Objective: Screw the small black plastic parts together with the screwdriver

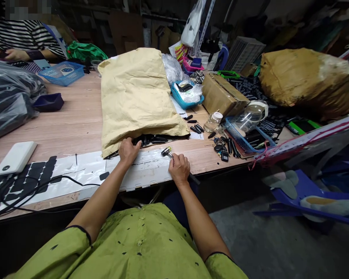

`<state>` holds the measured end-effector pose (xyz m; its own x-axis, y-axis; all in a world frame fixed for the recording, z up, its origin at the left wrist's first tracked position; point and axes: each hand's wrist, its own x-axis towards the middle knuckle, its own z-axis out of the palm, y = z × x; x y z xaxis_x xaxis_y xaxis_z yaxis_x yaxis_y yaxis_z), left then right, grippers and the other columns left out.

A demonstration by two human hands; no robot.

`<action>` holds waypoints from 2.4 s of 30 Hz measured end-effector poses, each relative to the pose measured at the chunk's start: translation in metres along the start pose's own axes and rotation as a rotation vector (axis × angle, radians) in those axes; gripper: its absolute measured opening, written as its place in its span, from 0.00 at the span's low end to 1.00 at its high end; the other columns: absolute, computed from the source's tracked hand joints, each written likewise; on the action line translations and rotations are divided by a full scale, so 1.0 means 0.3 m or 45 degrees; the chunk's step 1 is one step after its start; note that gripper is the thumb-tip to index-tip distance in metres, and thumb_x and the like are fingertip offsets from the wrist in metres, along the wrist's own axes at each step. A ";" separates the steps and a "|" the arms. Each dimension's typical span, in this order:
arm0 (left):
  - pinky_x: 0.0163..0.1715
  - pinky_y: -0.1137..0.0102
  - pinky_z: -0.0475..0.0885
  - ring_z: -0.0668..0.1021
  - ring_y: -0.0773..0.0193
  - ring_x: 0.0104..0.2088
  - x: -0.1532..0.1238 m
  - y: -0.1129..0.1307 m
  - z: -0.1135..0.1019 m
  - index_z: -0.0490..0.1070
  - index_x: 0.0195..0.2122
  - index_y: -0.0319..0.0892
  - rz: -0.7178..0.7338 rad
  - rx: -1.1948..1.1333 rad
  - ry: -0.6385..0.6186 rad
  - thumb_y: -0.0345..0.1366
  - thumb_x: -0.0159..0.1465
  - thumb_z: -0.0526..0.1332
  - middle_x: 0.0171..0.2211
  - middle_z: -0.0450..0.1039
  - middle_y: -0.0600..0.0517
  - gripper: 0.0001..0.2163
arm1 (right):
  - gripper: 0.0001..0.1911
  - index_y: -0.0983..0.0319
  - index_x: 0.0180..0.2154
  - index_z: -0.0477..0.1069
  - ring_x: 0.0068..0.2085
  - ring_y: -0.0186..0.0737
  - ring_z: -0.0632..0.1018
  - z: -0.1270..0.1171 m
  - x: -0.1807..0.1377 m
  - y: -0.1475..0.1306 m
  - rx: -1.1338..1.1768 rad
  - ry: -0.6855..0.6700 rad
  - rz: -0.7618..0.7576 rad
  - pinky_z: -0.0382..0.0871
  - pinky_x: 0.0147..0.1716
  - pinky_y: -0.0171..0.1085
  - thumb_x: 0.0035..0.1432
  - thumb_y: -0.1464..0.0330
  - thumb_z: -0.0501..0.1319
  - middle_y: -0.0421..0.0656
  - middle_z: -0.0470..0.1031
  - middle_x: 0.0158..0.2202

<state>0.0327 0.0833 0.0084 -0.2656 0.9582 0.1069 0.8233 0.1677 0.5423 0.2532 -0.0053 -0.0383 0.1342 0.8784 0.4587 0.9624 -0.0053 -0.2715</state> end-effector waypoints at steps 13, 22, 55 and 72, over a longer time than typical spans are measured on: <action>0.33 0.68 0.69 0.76 0.61 0.34 -0.164 -0.068 -0.074 0.76 0.40 0.47 0.358 -0.137 -0.227 0.41 0.64 0.62 0.39 0.76 0.51 0.07 | 0.13 0.58 0.45 0.77 0.40 0.46 0.68 -0.011 0.003 -0.008 -0.011 -0.039 0.032 0.58 0.37 0.40 0.62 0.71 0.57 0.47 0.71 0.38; 0.38 0.68 0.71 0.77 0.61 0.35 -0.303 -0.103 -0.051 0.77 0.43 0.48 0.542 -0.112 -0.431 0.38 0.62 0.65 0.39 0.75 0.52 0.08 | 0.13 0.58 0.45 0.77 0.40 0.46 0.69 -0.012 0.011 -0.014 -0.019 -0.035 0.051 0.59 0.37 0.40 0.62 0.71 0.58 0.47 0.72 0.38; 0.40 0.68 0.72 0.78 0.61 0.37 -0.283 -0.078 -0.011 0.79 0.41 0.47 0.471 -0.251 -0.399 0.33 0.59 0.65 0.35 0.75 0.53 0.08 | 0.17 0.59 0.48 0.78 0.41 0.41 0.78 -0.164 -0.092 -0.147 0.648 -0.226 -0.138 0.73 0.42 0.37 0.68 0.66 0.52 0.46 0.78 0.38; 0.40 0.67 0.72 0.78 0.60 0.37 -0.288 -0.084 0.013 0.79 0.39 0.47 0.486 -0.241 -0.374 0.36 0.59 0.65 0.35 0.76 0.52 0.07 | 0.13 0.59 0.44 0.79 0.38 0.44 0.71 -0.053 0.040 0.047 0.000 -0.108 -0.031 0.62 0.37 0.38 0.63 0.70 0.56 0.46 0.74 0.35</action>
<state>0.0369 -0.0029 -0.0179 0.2105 0.9721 0.1032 0.7216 -0.2257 0.6545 0.2722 -0.0024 -0.0231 0.0905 0.9157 0.3916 0.9651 0.0165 -0.2615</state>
